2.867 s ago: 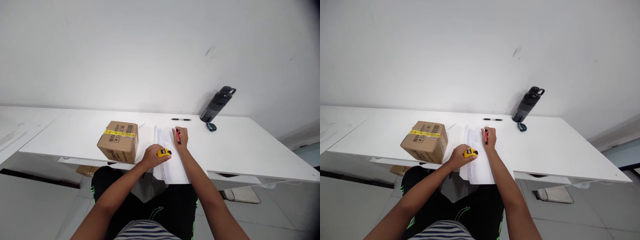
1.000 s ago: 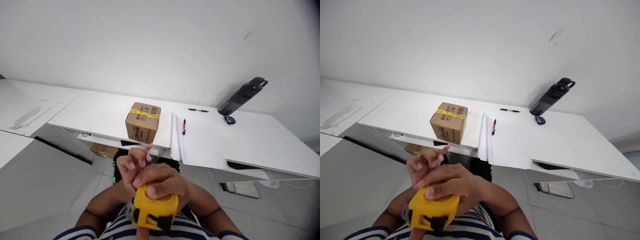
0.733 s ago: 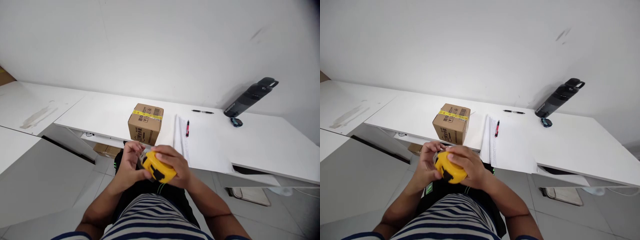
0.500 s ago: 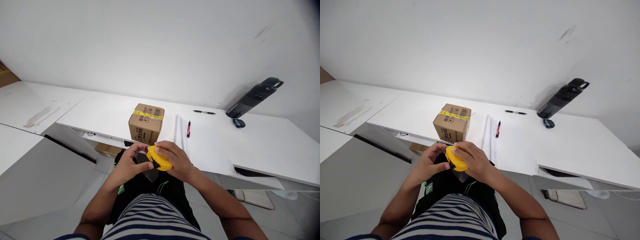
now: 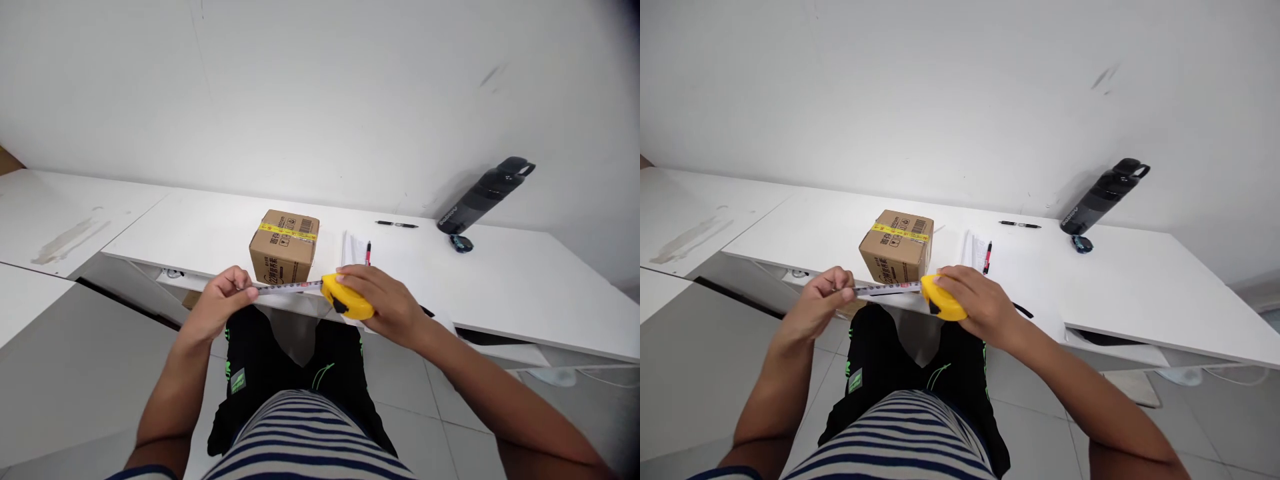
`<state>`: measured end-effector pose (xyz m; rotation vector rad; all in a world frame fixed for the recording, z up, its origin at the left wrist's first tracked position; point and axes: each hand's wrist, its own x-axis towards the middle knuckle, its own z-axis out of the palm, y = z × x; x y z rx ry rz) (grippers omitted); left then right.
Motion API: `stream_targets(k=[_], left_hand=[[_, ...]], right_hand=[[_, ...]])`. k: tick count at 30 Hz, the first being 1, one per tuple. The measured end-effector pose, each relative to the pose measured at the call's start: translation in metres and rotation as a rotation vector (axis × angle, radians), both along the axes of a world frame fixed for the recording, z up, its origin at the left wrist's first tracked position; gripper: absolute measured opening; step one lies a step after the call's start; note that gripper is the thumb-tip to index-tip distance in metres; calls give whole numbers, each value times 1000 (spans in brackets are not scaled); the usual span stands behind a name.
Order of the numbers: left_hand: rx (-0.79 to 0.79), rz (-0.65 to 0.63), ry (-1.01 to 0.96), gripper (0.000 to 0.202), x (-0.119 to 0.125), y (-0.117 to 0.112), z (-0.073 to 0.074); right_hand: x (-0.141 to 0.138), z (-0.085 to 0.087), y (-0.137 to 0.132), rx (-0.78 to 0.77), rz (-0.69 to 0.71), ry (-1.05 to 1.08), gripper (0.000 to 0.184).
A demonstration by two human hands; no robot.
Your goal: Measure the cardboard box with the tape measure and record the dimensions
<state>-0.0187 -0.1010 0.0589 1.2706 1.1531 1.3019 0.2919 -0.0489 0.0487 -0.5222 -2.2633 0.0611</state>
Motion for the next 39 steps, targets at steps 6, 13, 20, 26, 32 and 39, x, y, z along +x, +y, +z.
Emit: stream_targets(k=[6,13,20,26,32,39], left_hand=[[80,292,132,31,-35,38,29],[-68,247,466,39,-32,105,47],[-278,77,594,63,-34,164,31],[-201,-33,217,69,-23,200,41],[-116,-182,-93,87,-5,208,24],[-199,-214,-108,82,6,208,11]], right_hand=[[21,5,29,-579,-196,-40,39],[31,44,80,-908,-295,-61,38],[21,79,104,-987,-386,-378,27],[15,94,103,-1000,-405,-454,28],[36,99,99,-1018,-465,-450,30],[42,91,95,-1017,-447,-432,29]])
